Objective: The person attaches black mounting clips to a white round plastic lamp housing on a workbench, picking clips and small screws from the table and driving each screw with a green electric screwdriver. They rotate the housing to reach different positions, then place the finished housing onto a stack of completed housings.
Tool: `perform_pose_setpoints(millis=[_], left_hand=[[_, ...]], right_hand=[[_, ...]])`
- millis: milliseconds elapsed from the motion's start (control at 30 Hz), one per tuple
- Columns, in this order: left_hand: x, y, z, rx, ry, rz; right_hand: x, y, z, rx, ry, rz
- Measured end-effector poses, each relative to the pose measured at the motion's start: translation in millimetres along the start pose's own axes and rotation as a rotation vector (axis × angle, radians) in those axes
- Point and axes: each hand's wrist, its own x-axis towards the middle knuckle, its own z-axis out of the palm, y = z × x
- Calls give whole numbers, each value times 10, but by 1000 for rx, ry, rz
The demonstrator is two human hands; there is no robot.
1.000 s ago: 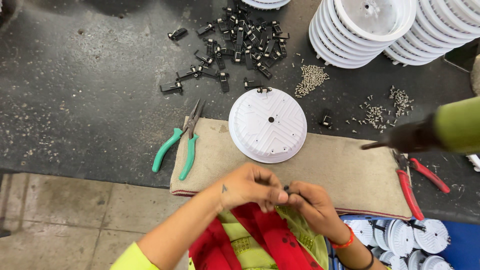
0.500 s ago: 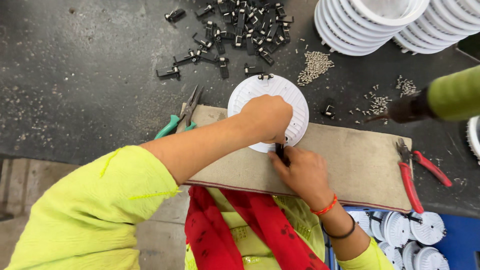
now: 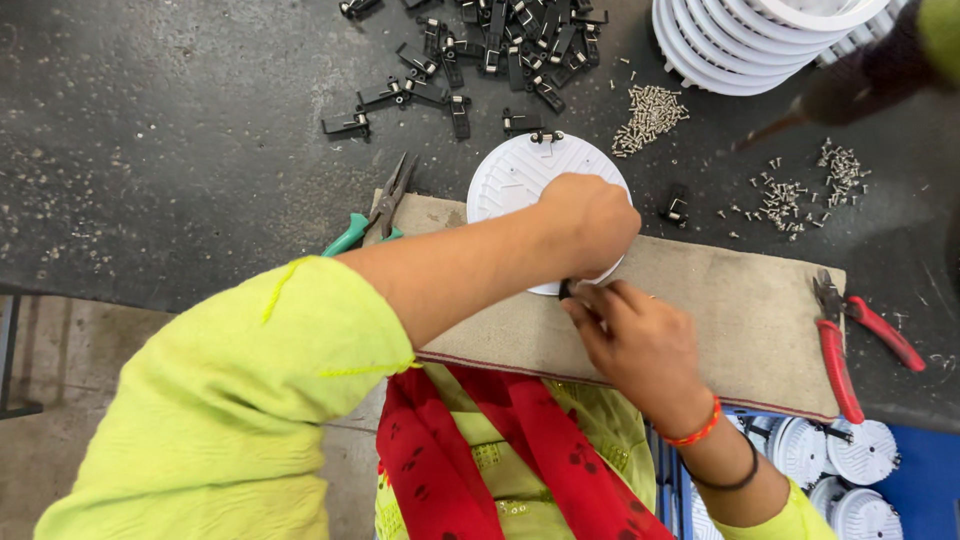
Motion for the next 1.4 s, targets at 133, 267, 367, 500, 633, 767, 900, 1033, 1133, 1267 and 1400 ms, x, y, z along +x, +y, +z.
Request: perform_pose_setpoints(millis=[133,267,367,500,633,767,900,1033,1133,1267,1400], left_hand=[[51,-54,-159,61,-180,53],[-74,-181,-100,-38,-101,35],[-266,-259,78,-128,89,46],[-545,-263,367,-267,377,70],[-671,-97,595,-328,623,79],[-766,171,712,-338,677,64],[-920,337,789,-313,867,0],[-924,279,806,-310,948,43],[-891,213,798,-304,948,73],[-862,163,773,-352,924,85],[-861,154,762,-362,921,80]], right_hand=[[-12,-21,108,-226,3,-131],[-77,33,275,-234,-32,-104],[-129,139,345,-164,-65,-73],[-177,368,271,307,-24,-47],[72,840,-11,342,151,235],[672,1300,-87,113,119,-37],[1125,1517,25,108,-37,-97],[1302,1557,100,27,-128,-184],[1349,1583,91,-13,-222,-152],[1364,1628,56,36,-243,-193],[1345,1620,96,76,-214,-138]])
